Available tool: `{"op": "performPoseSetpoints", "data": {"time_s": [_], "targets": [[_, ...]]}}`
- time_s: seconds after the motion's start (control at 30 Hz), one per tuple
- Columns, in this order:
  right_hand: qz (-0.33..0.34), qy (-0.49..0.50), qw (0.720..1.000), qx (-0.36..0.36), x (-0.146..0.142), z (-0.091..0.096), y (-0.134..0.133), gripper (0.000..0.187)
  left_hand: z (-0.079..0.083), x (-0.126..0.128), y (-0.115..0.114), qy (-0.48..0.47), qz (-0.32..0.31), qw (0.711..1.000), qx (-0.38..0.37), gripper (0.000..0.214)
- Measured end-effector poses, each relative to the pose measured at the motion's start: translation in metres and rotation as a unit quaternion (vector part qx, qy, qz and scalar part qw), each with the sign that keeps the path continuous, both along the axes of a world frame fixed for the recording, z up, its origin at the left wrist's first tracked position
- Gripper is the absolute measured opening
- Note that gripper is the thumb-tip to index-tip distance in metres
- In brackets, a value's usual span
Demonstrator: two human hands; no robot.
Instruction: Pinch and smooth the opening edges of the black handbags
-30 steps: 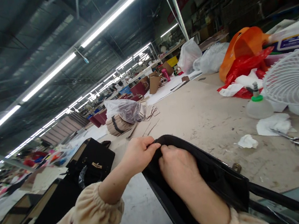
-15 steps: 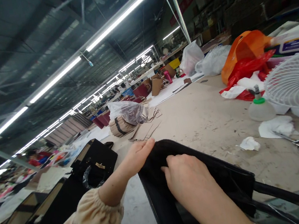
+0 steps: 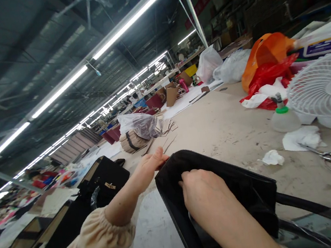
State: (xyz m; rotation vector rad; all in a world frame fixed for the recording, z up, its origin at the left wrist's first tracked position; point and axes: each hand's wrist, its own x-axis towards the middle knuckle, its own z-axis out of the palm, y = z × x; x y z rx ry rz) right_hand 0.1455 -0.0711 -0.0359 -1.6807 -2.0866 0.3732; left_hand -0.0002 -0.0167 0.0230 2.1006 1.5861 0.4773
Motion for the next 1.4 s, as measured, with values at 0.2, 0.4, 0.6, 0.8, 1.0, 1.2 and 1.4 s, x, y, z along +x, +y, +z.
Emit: {"op": "performPoseSetpoints", "data": {"time_s": [0.2, 0.4, 0.6, 0.8, 1.0, 1.2, 1.4], "targets": [[0.026, 0.008, 1.000, 0.007, -0.001, -0.002, -0.003, 0.019, -0.001, 0.013, 0.006, 0.116, -0.039, 0.990, 0.071, 0.045], [0.049, 0.046, 0.993, 0.100, 0.002, 0.007, -0.014, 0.016, -0.003, 0.020, 0.012, 0.185, -0.045, 0.976, 0.110, 0.033], [-0.069, 0.059, 0.939, 0.332, 0.024, 0.016, -0.021, 0.025, -0.006, 0.013, 0.013, 0.202, -0.050, 0.970, 0.124, 0.028], [-0.130, -0.070, 0.966, 0.213, 0.050, 0.013, -0.021, 0.019, -0.007, 0.013, 0.013, 0.206, -0.047, 0.968, 0.137, 0.033], [-0.119, -0.066, 0.988, 0.077, 0.053, 0.013, -0.018, 0.018, -0.009, -0.008, 0.006, 0.038, -0.059, 0.998, -0.001, 0.037], [-0.136, -0.066, 0.987, 0.061, 0.055, 0.012, -0.014, 0.018, -0.005, -0.022, -0.006, -0.010, -0.056, 0.997, -0.045, 0.028], [-0.147, -0.071, 0.985, 0.055, 0.058, 0.013, -0.014, 0.017, -0.005, -0.007, -0.011, 0.054, -0.038, 0.996, 0.062, 0.031]]}}
